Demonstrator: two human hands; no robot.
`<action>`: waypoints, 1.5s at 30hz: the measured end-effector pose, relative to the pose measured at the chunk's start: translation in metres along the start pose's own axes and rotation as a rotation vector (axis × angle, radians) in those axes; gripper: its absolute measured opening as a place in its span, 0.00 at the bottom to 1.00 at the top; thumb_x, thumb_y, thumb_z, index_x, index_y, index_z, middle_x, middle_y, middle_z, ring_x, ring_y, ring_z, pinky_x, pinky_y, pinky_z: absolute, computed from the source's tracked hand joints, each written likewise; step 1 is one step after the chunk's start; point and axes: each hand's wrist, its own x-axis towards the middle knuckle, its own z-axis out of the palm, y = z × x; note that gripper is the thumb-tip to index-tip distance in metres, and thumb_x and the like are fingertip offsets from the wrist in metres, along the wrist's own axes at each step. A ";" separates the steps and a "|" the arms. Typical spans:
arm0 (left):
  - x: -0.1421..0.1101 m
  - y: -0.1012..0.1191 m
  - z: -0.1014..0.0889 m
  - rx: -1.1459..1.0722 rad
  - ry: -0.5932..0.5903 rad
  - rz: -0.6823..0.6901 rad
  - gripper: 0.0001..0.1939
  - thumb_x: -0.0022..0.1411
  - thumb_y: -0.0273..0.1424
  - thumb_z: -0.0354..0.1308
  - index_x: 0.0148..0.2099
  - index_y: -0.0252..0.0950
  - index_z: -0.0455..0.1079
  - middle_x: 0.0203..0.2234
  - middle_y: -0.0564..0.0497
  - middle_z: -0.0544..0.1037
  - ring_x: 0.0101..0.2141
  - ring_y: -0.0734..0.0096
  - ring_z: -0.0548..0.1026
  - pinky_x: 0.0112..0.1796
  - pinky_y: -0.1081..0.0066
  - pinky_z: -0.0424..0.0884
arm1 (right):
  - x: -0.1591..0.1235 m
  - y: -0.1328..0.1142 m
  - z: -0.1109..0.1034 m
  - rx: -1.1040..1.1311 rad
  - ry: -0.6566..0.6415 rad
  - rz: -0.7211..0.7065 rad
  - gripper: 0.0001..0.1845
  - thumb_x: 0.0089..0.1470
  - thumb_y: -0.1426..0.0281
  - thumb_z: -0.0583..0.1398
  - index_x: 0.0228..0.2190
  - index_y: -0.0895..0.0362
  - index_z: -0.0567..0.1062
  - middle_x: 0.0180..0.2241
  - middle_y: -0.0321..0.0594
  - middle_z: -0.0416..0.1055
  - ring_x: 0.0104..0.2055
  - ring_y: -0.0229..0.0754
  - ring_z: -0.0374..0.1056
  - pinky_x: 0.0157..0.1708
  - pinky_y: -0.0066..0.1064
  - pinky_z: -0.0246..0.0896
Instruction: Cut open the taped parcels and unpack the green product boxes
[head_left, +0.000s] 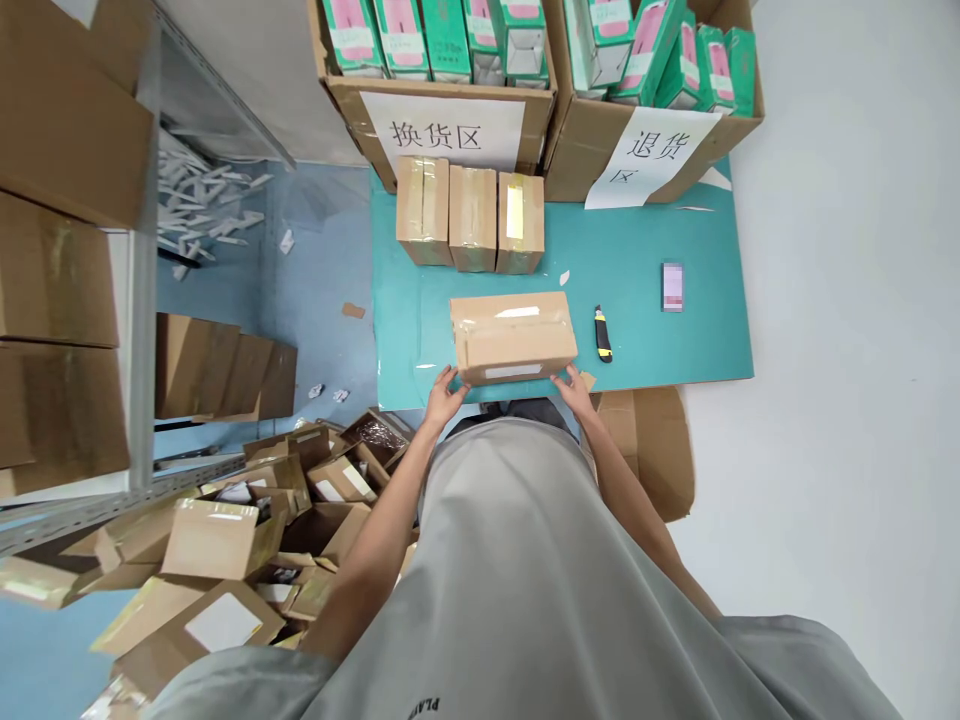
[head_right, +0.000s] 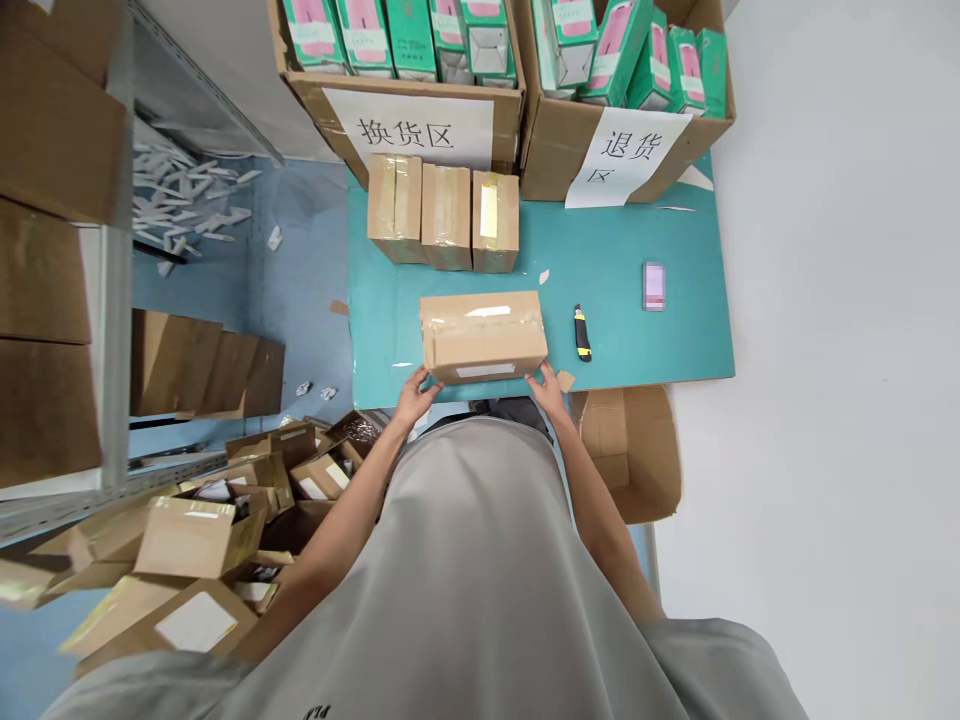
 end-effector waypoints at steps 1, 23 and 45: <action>-0.002 0.004 -0.002 -0.025 0.019 0.015 0.29 0.61 0.34 0.70 0.64 0.35 0.79 0.75 0.32 0.68 0.75 0.41 0.67 0.68 0.47 0.74 | -0.001 -0.005 -0.004 0.007 0.011 -0.030 0.34 0.60 0.54 0.66 0.64 0.53 0.78 0.73 0.51 0.71 0.77 0.55 0.64 0.77 0.56 0.58; -0.005 -0.008 -0.005 -0.112 0.030 -0.112 0.21 0.63 0.31 0.63 0.57 0.33 0.82 0.56 0.38 0.86 0.56 0.51 0.84 0.66 0.49 0.76 | 0.000 -0.006 0.004 0.077 0.000 0.089 0.31 0.60 0.55 0.60 0.60 0.55 0.82 0.52 0.49 0.86 0.58 0.57 0.80 0.64 0.55 0.75; 0.011 0.077 -0.033 0.091 0.294 0.199 0.18 0.72 0.43 0.66 0.50 0.34 0.88 0.40 0.44 0.85 0.44 0.54 0.81 0.56 0.58 0.78 | 0.022 -0.075 -0.013 -0.078 0.130 -0.189 0.34 0.66 0.45 0.64 0.58 0.58 0.87 0.48 0.53 0.80 0.52 0.58 0.79 0.64 0.54 0.75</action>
